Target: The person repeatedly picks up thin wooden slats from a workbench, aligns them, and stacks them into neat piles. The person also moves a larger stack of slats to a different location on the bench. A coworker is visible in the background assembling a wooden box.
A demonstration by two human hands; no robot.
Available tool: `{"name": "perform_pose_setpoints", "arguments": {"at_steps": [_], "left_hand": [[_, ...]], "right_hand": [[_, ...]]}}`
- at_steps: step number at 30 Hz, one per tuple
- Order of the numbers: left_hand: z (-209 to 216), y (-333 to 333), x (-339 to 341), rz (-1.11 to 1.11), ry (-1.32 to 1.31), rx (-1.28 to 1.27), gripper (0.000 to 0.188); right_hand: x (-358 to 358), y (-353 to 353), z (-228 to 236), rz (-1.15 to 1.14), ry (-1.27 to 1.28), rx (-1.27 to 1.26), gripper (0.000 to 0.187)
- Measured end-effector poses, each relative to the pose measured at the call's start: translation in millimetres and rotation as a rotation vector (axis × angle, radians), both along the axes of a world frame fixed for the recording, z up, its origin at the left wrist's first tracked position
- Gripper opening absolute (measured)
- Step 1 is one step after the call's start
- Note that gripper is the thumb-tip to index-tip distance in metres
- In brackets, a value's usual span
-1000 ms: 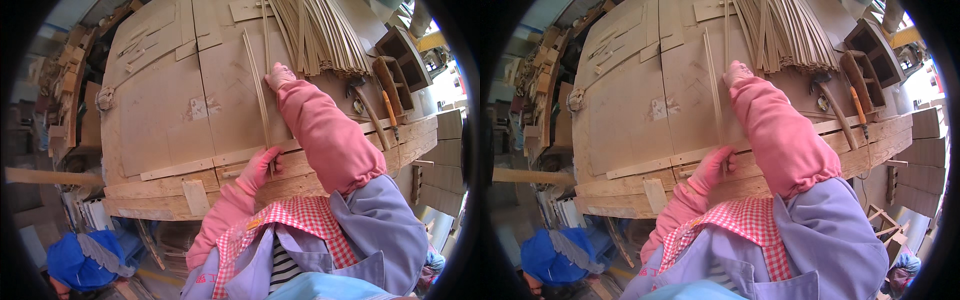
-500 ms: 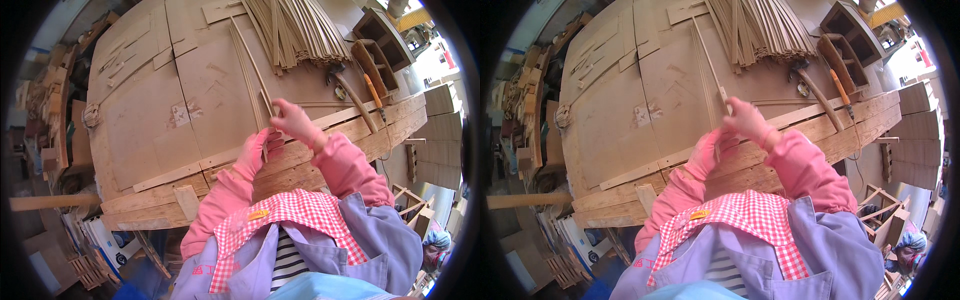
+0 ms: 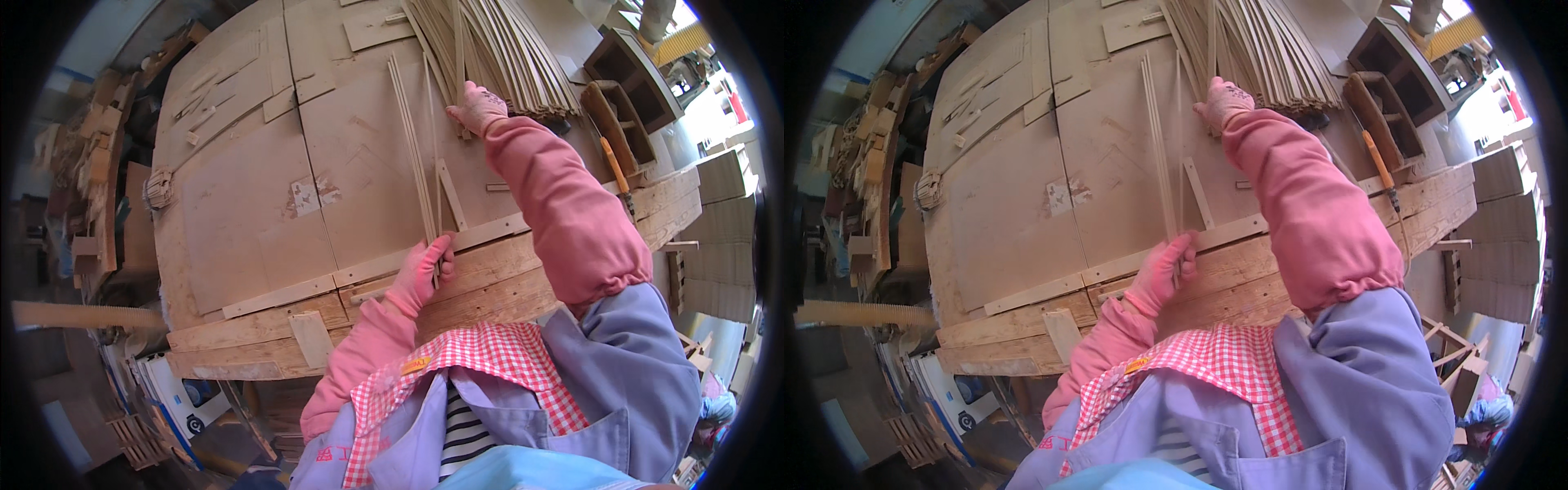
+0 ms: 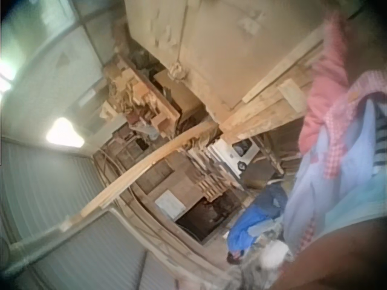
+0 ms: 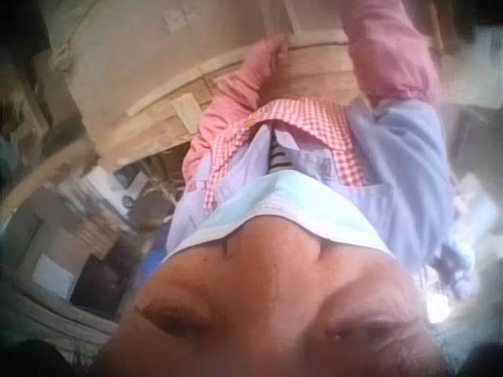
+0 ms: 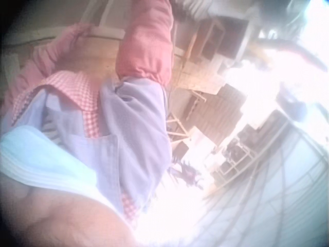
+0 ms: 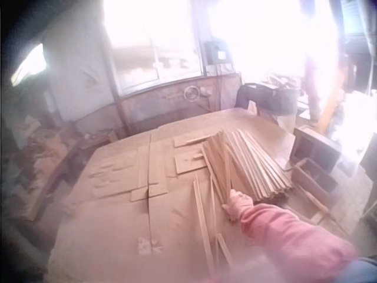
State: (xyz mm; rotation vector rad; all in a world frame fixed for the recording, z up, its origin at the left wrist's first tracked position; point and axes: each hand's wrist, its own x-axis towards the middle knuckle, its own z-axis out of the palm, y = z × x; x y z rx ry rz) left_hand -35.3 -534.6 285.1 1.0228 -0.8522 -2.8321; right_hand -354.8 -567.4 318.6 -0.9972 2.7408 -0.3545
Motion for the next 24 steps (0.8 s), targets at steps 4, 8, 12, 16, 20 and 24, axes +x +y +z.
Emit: {"name": "perform_pose_setpoints", "arguments": {"at_steps": [4,8,12,16,20,24], "left_hand": [[0.8,0.3,0.2,0.009,0.011,0.013,0.023],[-3.1,1.5,-0.9,0.064,-0.042,0.071,0.025],[-5.4,0.5,-1.1,0.048,0.03,0.08,0.031],[-0.3,4.4,-6.8,0.029,0.001,0.014,0.037],[7.4,16.7,-16.9,0.074,-0.005,-0.007,0.037],[3.6,20.6,-23.3,0.054,0.039,-0.021,0.034]], "right_hand": [[-4.1,-19.7,-27.5,-0.056,0.019,0.072,0.047],[-21.1,-16.7,-33.5,-0.116,-0.26,-0.038,0.036],[-8.1,25.0,-33.1,-0.196,-0.96,-0.724,0.028],[33.3,82.8,-18.9,-0.199,-1.17,-0.918,0.027],[96.8,133.9,-10.3,-0.11,-0.879,-0.737,0.029],[162.4,170.1,1.3,0.14,-0.424,-0.459,0.03]]}}
